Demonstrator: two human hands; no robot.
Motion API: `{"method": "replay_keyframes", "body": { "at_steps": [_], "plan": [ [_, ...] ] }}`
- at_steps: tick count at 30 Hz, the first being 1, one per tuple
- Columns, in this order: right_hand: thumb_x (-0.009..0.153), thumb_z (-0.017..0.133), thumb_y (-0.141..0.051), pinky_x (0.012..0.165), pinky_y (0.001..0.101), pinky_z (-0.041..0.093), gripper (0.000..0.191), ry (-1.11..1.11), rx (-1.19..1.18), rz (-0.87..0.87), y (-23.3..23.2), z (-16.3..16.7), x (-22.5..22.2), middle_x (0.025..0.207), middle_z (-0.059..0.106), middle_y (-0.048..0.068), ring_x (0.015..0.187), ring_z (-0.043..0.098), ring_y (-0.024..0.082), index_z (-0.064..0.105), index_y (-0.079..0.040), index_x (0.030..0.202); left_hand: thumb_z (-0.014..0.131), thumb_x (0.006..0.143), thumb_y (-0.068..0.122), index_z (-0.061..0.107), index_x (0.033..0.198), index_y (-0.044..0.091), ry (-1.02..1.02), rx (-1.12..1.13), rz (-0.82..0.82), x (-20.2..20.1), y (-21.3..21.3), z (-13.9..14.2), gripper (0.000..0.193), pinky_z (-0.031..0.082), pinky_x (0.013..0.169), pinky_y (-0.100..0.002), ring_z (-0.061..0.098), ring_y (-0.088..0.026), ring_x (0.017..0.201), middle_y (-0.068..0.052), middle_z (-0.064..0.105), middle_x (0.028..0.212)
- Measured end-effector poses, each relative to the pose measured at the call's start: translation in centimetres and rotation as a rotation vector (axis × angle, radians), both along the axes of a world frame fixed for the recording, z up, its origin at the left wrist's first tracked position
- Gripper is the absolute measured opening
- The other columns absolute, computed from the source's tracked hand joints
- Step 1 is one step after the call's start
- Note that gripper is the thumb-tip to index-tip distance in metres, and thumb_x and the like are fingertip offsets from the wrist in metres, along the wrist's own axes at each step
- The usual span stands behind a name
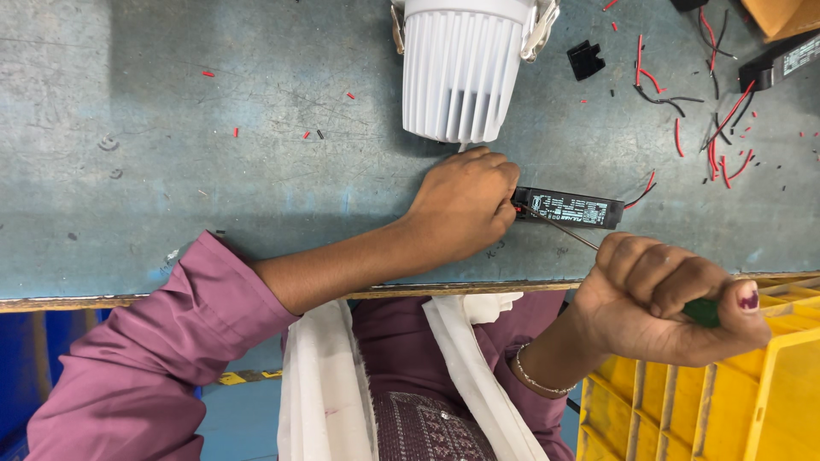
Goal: The person assembles LED light fixtures by connecting wires to a black driver unit using a screwdriver. They handle multiple white LED housings, strip wire insulation, and secure connections before placing completed units aside.
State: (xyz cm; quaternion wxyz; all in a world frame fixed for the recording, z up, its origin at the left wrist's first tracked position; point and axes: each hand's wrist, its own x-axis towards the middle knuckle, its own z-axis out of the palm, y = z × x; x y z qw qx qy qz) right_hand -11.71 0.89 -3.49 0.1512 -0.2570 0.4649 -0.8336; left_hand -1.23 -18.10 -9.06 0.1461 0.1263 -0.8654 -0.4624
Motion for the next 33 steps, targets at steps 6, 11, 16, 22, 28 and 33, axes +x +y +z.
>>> {"method": "replay_keyframes", "body": {
  "at_steps": [6, 11, 16, 22, 28, 33],
  "plan": [
    [0.104, 0.032, -0.049, 0.039, 0.0271, 0.008, 0.058, 0.067, 0.048, -0.008, -0.5, 0.3, 0.4, 0.042, 0.015, -0.004, 0.041, 0.003, 0.009, 0.015, -0.016, 0.06, 0.067, 0.079, 0.009, 0.061, 0.077, 0.003, 0.025, -0.006, 0.014, 0.0, 0.1, -0.1, 0.008, 0.051, 0.085, -0.046, 0.063, -0.031, 0.091, -0.012, 0.064, 0.085],
    [0.104, 0.033, -0.052, 0.04, 0.0277, 0.007, 0.059, 0.069, 0.046, -0.02, -0.3, 0.2, 0.3, 0.042, 0.015, -0.004, 0.04, 0.004, 0.009, 0.014, -0.016, 0.061, 0.066, 0.079, 0.01, 0.061, 0.076, 0.004, 0.012, 0.007, 0.007, 0.0, 0.1, -0.1, 0.008, 0.051, 0.085, -0.045, 0.063, -0.03, 0.091, -0.012, 0.064, 0.086],
    [0.104, 0.033, -0.051, 0.039, 0.0277, 0.007, 0.059, 0.054, 0.032, -0.022, 0.2, -0.2, 0.0, 0.042, 0.016, -0.004, 0.04, 0.004, 0.009, 0.014, -0.016, 0.06, 0.066, 0.079, 0.009, 0.061, 0.075, 0.004, 0.006, 0.012, 0.004, 0.0, 0.1, 0.0, 0.008, 0.051, 0.085, -0.045, 0.063, -0.03, 0.091, -0.012, 0.064, 0.085],
    [0.106, 0.032, -0.047, 0.039, 0.027, 0.008, 0.058, 0.028, 0.053, -0.022, 0.2, -0.1, 0.1, 0.042, 0.017, -0.003, 0.04, 0.005, 0.009, 0.016, -0.015, 0.06, 0.066, 0.079, 0.009, 0.06, 0.075, 0.004, 0.003, 0.005, -0.004, 0.1, 0.1, -0.1, 0.008, 0.051, 0.085, -0.045, 0.063, -0.03, 0.091, -0.012, 0.064, 0.085],
    [0.101, 0.033, -0.043, 0.037, 0.027, 0.01, 0.051, 0.069, 0.113, -0.012, -1.0, 1.0, 0.3, 0.041, 0.017, -0.003, 0.038, 0.004, 0.01, 0.017, -0.016, 0.061, 0.067, 0.079, 0.01, 0.06, 0.077, 0.004, 0.059, -0.029, 0.027, 0.0, 0.4, -0.4, 0.009, 0.05, 0.086, -0.046, 0.063, -0.032, 0.092, -0.013, 0.063, 0.086],
    [0.1, 0.036, -0.045, 0.038, 0.0277, 0.01, 0.052, 0.055, 0.097, -0.028, -1.5, 1.1, 0.8, 0.04, 0.018, -0.003, 0.038, 0.004, 0.01, 0.019, -0.017, 0.06, 0.067, 0.079, 0.01, 0.06, 0.079, 0.004, 0.072, -0.026, 0.075, 0.1, 1.4, -0.5, 0.01, 0.049, 0.087, -0.047, 0.061, -0.033, 0.094, -0.013, 0.062, 0.088]
  ]
}}
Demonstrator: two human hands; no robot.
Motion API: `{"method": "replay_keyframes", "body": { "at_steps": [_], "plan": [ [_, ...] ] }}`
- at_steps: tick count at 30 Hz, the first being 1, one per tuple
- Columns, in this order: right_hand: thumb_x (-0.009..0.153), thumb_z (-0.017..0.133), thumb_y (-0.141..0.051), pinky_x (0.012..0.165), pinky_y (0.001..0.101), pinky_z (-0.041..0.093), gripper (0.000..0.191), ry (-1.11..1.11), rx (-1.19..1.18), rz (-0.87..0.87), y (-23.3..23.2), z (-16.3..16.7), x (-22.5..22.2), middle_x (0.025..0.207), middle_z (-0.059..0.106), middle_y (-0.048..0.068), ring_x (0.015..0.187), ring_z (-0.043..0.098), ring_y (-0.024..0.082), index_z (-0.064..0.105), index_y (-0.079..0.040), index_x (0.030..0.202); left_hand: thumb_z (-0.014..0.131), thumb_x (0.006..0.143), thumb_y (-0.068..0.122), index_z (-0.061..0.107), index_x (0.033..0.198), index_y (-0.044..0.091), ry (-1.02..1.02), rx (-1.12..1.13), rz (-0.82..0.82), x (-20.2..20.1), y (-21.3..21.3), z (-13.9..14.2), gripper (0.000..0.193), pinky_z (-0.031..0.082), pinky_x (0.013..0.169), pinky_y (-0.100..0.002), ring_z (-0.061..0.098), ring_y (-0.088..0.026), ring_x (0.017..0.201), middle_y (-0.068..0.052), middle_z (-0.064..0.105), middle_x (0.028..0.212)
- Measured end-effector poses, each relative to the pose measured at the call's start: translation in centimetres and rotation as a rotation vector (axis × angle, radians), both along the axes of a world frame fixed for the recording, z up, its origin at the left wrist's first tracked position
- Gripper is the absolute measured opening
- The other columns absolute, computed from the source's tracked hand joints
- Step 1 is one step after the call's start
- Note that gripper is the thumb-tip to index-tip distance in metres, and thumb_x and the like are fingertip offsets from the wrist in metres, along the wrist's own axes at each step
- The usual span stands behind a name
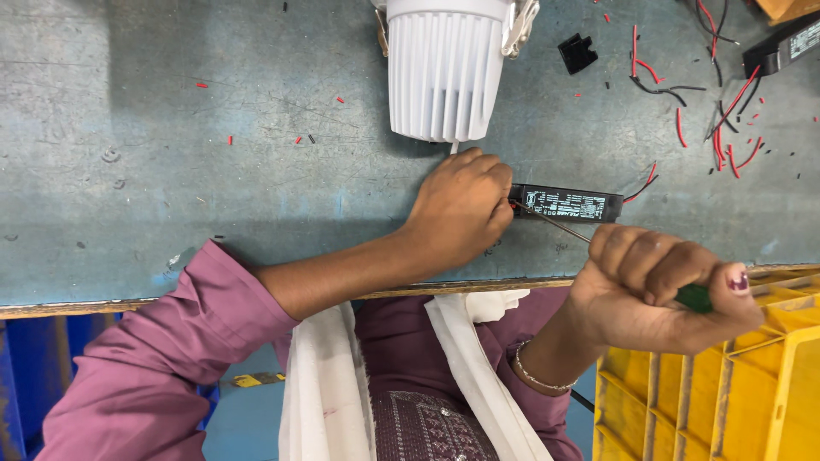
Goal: The person assembles LED light fixtures by connecting wires to a black driver unit using a screwdriver. They handle multiple white LED housings, strip wire insulation, and secure connections before placing completed units aside.
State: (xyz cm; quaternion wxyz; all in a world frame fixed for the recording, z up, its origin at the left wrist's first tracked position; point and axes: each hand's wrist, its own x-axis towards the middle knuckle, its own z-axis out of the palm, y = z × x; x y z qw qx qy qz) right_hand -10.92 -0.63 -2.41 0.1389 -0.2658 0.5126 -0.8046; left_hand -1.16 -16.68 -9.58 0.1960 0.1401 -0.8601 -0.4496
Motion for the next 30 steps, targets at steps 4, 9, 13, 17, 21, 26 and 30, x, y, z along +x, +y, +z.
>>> {"method": "replay_keyframes", "body": {
  "at_steps": [4, 9, 13, 17, 21, 26, 30],
  "plan": [
    [0.1, 0.037, -0.047, 0.039, 0.0285, 0.01, 0.054, -0.005, -0.018, 0.005, 0.0, -0.2, 0.0, 0.041, 0.019, -0.003, 0.038, 0.004, 0.01, 0.02, -0.016, 0.059, 0.068, 0.081, 0.009, 0.059, 0.082, 0.003, 0.053, 0.004, 0.051, 0.2, 0.7, -0.1, 0.011, 0.048, 0.088, -0.048, 0.06, -0.033, 0.095, -0.013, 0.061, 0.089],
    [0.101, 0.037, -0.046, 0.04, 0.0288, 0.01, 0.054, -0.021, -0.02, 0.008, 0.0, -0.1, 0.0, 0.041, 0.019, -0.003, 0.038, 0.005, 0.01, 0.02, -0.016, 0.058, 0.067, 0.08, 0.006, 0.059, 0.083, 0.003, 0.074, -0.01, 0.063, 0.3, 0.9, -0.3, 0.01, 0.049, 0.086, -0.047, 0.06, -0.033, 0.093, -0.013, 0.061, 0.088],
    [0.102, 0.036, -0.047, 0.04, 0.0287, 0.01, 0.053, 0.009, -0.053, 0.006, -0.1, -0.4, 0.2, 0.042, 0.019, -0.002, 0.039, 0.006, 0.01, 0.02, -0.016, 0.061, 0.068, 0.079, 0.003, 0.06, 0.081, 0.004, 0.08, 0.025, 0.044, 0.4, 0.5, -0.5, 0.008, 0.05, 0.085, -0.046, 0.061, -0.034, 0.092, -0.013, 0.063, 0.087],
    [0.103, 0.034, -0.044, 0.041, 0.0289, 0.009, 0.051, 0.024, -0.079, 0.0, 0.5, -0.9, 0.1, 0.044, 0.018, -0.003, 0.039, 0.007, 0.01, 0.021, -0.015, 0.063, 0.07, 0.076, 0.003, 0.061, 0.074, 0.004, 0.065, 0.071, -0.031, 0.2, -0.7, -0.8, 0.009, 0.051, 0.08, -0.047, 0.064, -0.033, 0.091, -0.012, 0.066, 0.084],
    [0.106, 0.031, -0.042, 0.037, 0.0308, 0.011, 0.051, -0.121, -0.388, -0.009, 1.3, -0.5, -2.4, 0.044, 0.019, -0.001, 0.038, 0.008, 0.01, 0.023, -0.015, 0.063, 0.073, 0.078, 0.006, 0.064, 0.077, 0.006, 0.049, 0.131, -0.122, 0.0, -2.1, -0.7, 0.009, 0.051, 0.075, -0.046, 0.067, -0.031, 0.089, -0.009, 0.069, 0.083],
    [0.107, 0.035, -0.037, 0.037, 0.0314, 0.014, 0.047, -0.113, -0.502, -0.236, 2.8, -0.8, -6.1, 0.051, 0.023, 0.003, 0.038, 0.016, 0.012, 0.023, -0.009, 0.072, 0.077, 0.08, 0.011, 0.065, 0.082, 0.008, -0.078, 0.173, -0.243, -0.1, -3.1, -0.2, 0.012, 0.05, 0.071, -0.045, 0.069, -0.028, 0.083, -0.007, 0.07, 0.082],
    [0.115, 0.054, -0.026, 0.052, 0.0296, 0.022, 0.046, 0.575, 0.391, -0.23, 2.6, -3.2, -9.7, 0.066, 0.039, 0.004, 0.055, 0.03, 0.014, 0.041, -0.003, 0.078, 0.081, 0.072, 0.011, 0.065, 0.079, 0.006, 0.045, 0.065, -0.316, -0.3, -3.8, -0.1, 0.018, 0.049, 0.066, -0.046, 0.067, -0.031, 0.08, -0.01, 0.069, 0.081]
  ]
}}
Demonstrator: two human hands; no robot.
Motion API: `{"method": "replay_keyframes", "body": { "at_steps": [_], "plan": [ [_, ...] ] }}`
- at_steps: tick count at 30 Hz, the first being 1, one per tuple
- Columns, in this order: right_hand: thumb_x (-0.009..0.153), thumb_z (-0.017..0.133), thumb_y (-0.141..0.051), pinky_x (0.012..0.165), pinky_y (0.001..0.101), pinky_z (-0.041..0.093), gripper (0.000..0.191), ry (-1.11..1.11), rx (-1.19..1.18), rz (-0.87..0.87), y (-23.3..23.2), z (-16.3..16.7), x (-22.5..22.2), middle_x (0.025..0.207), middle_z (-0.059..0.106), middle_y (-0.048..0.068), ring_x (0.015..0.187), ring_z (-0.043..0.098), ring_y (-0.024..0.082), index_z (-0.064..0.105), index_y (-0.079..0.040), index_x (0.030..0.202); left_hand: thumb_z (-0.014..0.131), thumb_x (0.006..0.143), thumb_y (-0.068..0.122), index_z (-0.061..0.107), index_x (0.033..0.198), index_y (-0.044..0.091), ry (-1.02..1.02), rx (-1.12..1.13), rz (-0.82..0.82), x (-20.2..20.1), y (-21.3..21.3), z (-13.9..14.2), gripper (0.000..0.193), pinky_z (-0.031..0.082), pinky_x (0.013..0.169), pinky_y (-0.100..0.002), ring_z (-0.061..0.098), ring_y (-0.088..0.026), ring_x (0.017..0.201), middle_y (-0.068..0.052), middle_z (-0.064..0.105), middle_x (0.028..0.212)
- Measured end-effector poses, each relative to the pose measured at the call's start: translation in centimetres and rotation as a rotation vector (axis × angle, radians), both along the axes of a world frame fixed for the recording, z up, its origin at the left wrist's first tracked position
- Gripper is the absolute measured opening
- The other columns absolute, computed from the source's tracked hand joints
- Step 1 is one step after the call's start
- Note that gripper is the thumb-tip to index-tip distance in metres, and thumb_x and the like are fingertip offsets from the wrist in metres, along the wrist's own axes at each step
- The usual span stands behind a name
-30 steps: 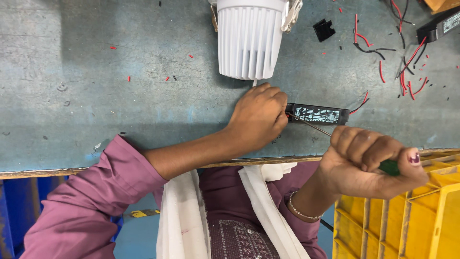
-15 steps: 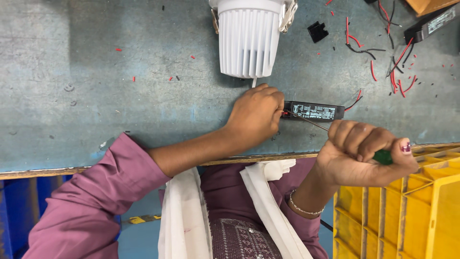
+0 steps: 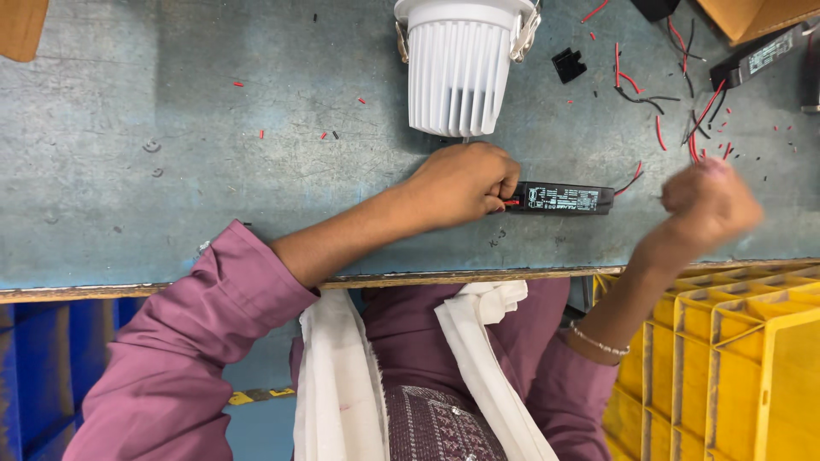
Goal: The person assembles LED light fixtures by connecting wires to a black driver unit using a screwdriver. They handle multiple white LED housings, strip wire insulation, and secure connections before placing completed units aside.
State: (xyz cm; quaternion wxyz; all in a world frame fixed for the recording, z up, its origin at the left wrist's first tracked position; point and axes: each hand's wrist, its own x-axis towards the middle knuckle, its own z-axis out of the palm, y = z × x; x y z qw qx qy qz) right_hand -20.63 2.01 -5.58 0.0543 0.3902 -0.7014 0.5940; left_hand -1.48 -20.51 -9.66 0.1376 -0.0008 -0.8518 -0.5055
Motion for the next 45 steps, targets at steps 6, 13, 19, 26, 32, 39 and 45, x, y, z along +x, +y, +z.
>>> {"method": "replay_keyframes", "body": {
  "at_steps": [6, 13, 19, 26, 32, 39, 45],
  "plan": [
    [0.108, 0.064, -0.006, 0.063, 0.0338, 0.036, 0.027, 0.269, 0.599, -0.15, -2.2, -3.7, -4.3, 0.076, 0.052, 0.008, 0.068, 0.044, 0.018, 0.056, 0.006, 0.084, 0.071, 0.073, 0.004, 0.067, 0.079, 0.007, -0.089, -0.057, -0.023, 0.0, -0.1, -0.4, 0.008, 0.052, 0.072, -0.045, 0.069, -0.03, 0.084, -0.009, 0.07, 0.083],
    [0.099, 0.071, 0.001, 0.083, 0.0357, 0.053, 0.016, 0.219, 0.573, -0.12, -6.3, -2.8, -2.6, 0.115, 0.064, 0.012, 0.104, 0.068, 0.023, 0.067, -0.003, 0.114, 0.065, 0.068, -0.002, 0.061, 0.091, 0.0, 0.059, -0.305, 0.049, 0.2, 1.2, -0.8, 0.023, 0.053, 0.083, -0.047, 0.064, -0.036, 0.099, -0.017, 0.067, 0.096],
    [0.084, 0.068, 0.013, 0.09, 0.0396, 0.054, 0.062, 0.593, 0.552, 0.251, -10.7, -0.6, -1.1, 0.133, 0.056, 0.025, 0.12, 0.056, 0.038, 0.056, 0.0, 0.143, 0.066, 0.071, -0.004, 0.06, 0.091, 0.002, 0.055, -0.247, -0.008, 0.4, 1.0, -0.6, 0.022, 0.05, 0.085, -0.047, 0.062, -0.035, 0.101, -0.016, 0.066, 0.098],
    [0.09, 0.082, 0.002, 0.079, 0.0315, 0.056, 0.049, 0.329, 0.663, 0.174, -11.0, -0.7, -2.2, 0.127, 0.063, 0.014, 0.109, 0.067, 0.025, 0.06, -0.005, 0.133, 0.083, 0.073, 0.013, 0.059, 0.085, 0.005, 0.007, -0.067, -0.144, 0.4, -0.6, 0.4, 0.028, 0.05, 0.084, -0.044, 0.062, -0.032, 0.102, -0.008, 0.066, 0.096],
    [0.098, 0.078, 0.007, 0.09, 0.0275, 0.056, 0.043, 0.085, 0.505, 0.228, -7.3, 0.0, -0.4, 0.131, 0.061, 0.008, 0.12, 0.064, 0.017, 0.06, 0.0, 0.137, 0.081, 0.071, 0.005, 0.06, 0.083, 0.005, 0.028, -0.066, -0.144, 0.5, -0.8, 0.6, 0.023, 0.05, 0.084, -0.045, 0.062, -0.032, 0.102, -0.008, 0.066, 0.094],
    [0.086, 0.07, 0.015, 0.094, 0.0275, 0.055, 0.046, -0.13, 0.41, 0.312, -5.6, 2.5, 3.4, 0.129, 0.048, 0.005, 0.118, 0.056, 0.015, 0.061, 0.002, 0.129, 0.074, 0.073, 0.002, 0.061, 0.074, 0.005, 0.002, -0.111, -0.115, 0.3, -0.6, 0.4, 0.013, 0.051, 0.079, -0.046, 0.064, -0.032, 0.099, -0.008, 0.065, 0.088],
    [0.09, 0.07, 0.013, 0.104, 0.0277, 0.056, 0.049, -0.373, 0.408, 0.416, -4.8, 3.8, 5.4, 0.14, 0.06, 0.013, 0.132, 0.062, 0.019, 0.053, -0.001, 0.134, 0.07, 0.072, 0.001, 0.062, 0.071, 0.006, 0.053, -0.132, -0.073, 0.3, -0.4, 0.0, 0.009, 0.051, 0.078, -0.046, 0.064, -0.031, 0.098, -0.008, 0.065, 0.087]
  ]
}}
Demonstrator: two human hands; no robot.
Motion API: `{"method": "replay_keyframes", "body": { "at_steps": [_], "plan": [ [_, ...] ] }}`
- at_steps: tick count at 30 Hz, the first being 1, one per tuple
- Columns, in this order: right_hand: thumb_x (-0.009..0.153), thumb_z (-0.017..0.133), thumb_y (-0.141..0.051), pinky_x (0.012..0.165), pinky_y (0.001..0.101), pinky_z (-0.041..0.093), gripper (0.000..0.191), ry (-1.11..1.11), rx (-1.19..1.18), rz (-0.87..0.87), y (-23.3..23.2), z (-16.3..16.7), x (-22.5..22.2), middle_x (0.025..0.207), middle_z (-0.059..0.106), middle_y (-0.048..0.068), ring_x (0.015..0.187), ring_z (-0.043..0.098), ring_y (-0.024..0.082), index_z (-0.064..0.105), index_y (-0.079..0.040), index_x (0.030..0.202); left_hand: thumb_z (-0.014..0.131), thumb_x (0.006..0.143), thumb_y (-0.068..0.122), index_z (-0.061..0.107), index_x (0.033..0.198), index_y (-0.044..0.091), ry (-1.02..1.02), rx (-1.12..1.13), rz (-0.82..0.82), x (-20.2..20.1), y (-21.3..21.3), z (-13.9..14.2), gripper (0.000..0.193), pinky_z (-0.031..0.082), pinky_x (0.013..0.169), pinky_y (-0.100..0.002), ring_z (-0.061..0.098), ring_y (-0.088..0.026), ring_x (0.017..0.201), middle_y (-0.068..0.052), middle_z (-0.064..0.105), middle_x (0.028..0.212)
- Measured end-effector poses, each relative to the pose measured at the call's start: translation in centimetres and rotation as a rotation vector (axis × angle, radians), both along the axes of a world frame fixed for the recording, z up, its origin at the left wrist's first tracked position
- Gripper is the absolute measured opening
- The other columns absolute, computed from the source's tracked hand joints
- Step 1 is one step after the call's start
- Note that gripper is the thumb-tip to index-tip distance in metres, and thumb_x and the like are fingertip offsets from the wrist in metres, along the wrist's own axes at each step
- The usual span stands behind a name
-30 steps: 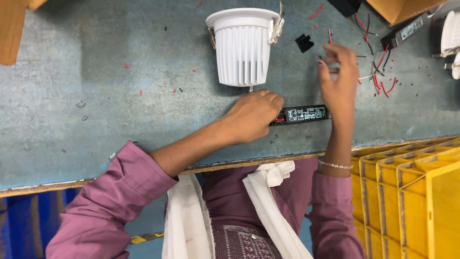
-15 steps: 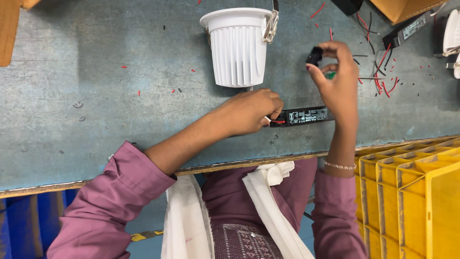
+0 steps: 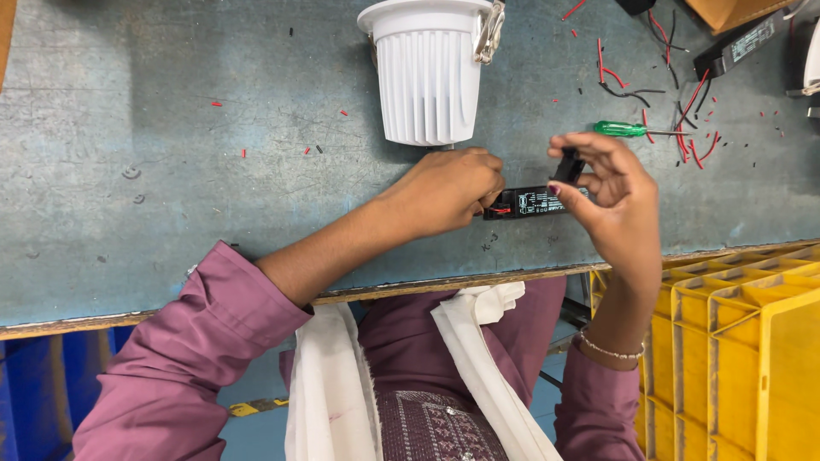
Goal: The person assembles LED light fixtures by connecting wires to a black driver unit using a screwdriver. They handle multiple white LED housings, strip wire insulation, and secure connections before placing completed units aside.
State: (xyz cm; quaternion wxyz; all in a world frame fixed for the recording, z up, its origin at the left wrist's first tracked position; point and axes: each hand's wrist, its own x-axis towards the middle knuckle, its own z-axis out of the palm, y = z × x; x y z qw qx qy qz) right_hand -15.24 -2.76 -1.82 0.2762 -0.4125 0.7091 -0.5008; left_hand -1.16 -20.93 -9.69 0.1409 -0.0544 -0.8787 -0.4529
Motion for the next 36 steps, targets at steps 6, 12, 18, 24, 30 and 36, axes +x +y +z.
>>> {"method": "replay_keyframes", "body": {
  "at_steps": [6, 12, 18, 24, 30, 36],
  "plan": [
    [0.088, 0.076, 0.01, 0.096, 0.0269, 0.056, 0.046, 0.193, 0.106, 0.042, 0.7, 0.2, 1.5, 0.141, 0.058, 0.013, 0.119, 0.062, 0.016, 0.061, 0.001, 0.131, 0.069, 0.071, 0.001, 0.065, 0.07, 0.005, 0.032, -0.03, 0.042, 0.0, 0.3, -0.3, 0.007, 0.052, 0.076, -0.045, 0.065, -0.031, 0.098, -0.009, 0.065, 0.088],
    [0.083, 0.079, 0.008, 0.089, 0.0266, 0.056, 0.054, 0.355, 0.22, 0.048, 0.6, 0.3, 2.4, 0.134, 0.06, 0.012, 0.105, 0.063, 0.015, 0.065, -0.003, 0.134, 0.069, 0.073, 0.001, 0.067, 0.072, 0.004, 0.053, -0.064, 0.063, 0.1, 0.5, -0.5, 0.004, 0.053, 0.079, -0.046, 0.065, -0.031, 0.1, -0.009, 0.066, 0.092],
    [0.083, 0.079, 0.005, 0.088, 0.0287, 0.058, 0.049, 0.458, 0.209, 0.134, 0.1, -0.2, 3.4, 0.133, 0.065, 0.012, 0.109, 0.066, 0.02, 0.065, -0.004, 0.129, 0.068, 0.069, -0.003, 0.067, 0.076, -0.001, 0.069, -0.086, 0.089, 0.2, 0.7, -0.4, 0.007, 0.053, 0.081, -0.046, 0.063, -0.034, 0.104, -0.014, 0.062, 0.105],
    [0.077, 0.082, 0.001, 0.083, 0.0316, 0.057, 0.05, 0.607, 0.281, 0.169, -0.5, 0.0, 4.1, 0.128, 0.067, 0.011, 0.105, 0.063, 0.027, 0.067, -0.005, 0.125, 0.068, 0.073, -0.002, 0.066, 0.074, -0.003, 0.004, -0.047, 0.101, 0.2, 0.7, -0.2, 0.003, 0.054, 0.082, -0.045, 0.063, -0.035, 0.104, -0.016, 0.06, 0.107],
    [0.076, 0.084, -0.006, 0.093, 0.0381, 0.051, 0.051, 0.733, 0.301, 0.183, -0.8, 0.2, 4.4, 0.127, 0.069, 0.009, 0.112, 0.061, 0.03, 0.068, -0.006, 0.125, 0.069, 0.075, -0.002, 0.068, 0.079, -0.004, 0.029, -0.054, 0.128, 0.1, 0.9, -0.2, 0.005, 0.054, 0.084, -0.045, 0.063, -0.035, 0.104, -0.017, 0.061, 0.107],
    [0.075, 0.085, -0.009, 0.1, 0.04, 0.048, 0.049, 0.754, 0.321, 0.209, -0.9, 0.3, 4.0, 0.123, 0.071, 0.007, 0.115, 0.062, 0.03, 0.069, -0.006, 0.121, 0.07, 0.074, -0.003, 0.07, 0.081, -0.003, 0.001, -0.06, 0.113, 0.2, 0.9, 0.0, 0.007, 0.055, 0.085, -0.043, 0.063, -0.034, 0.107, -0.016, 0.061, 0.109]
  ]
}}
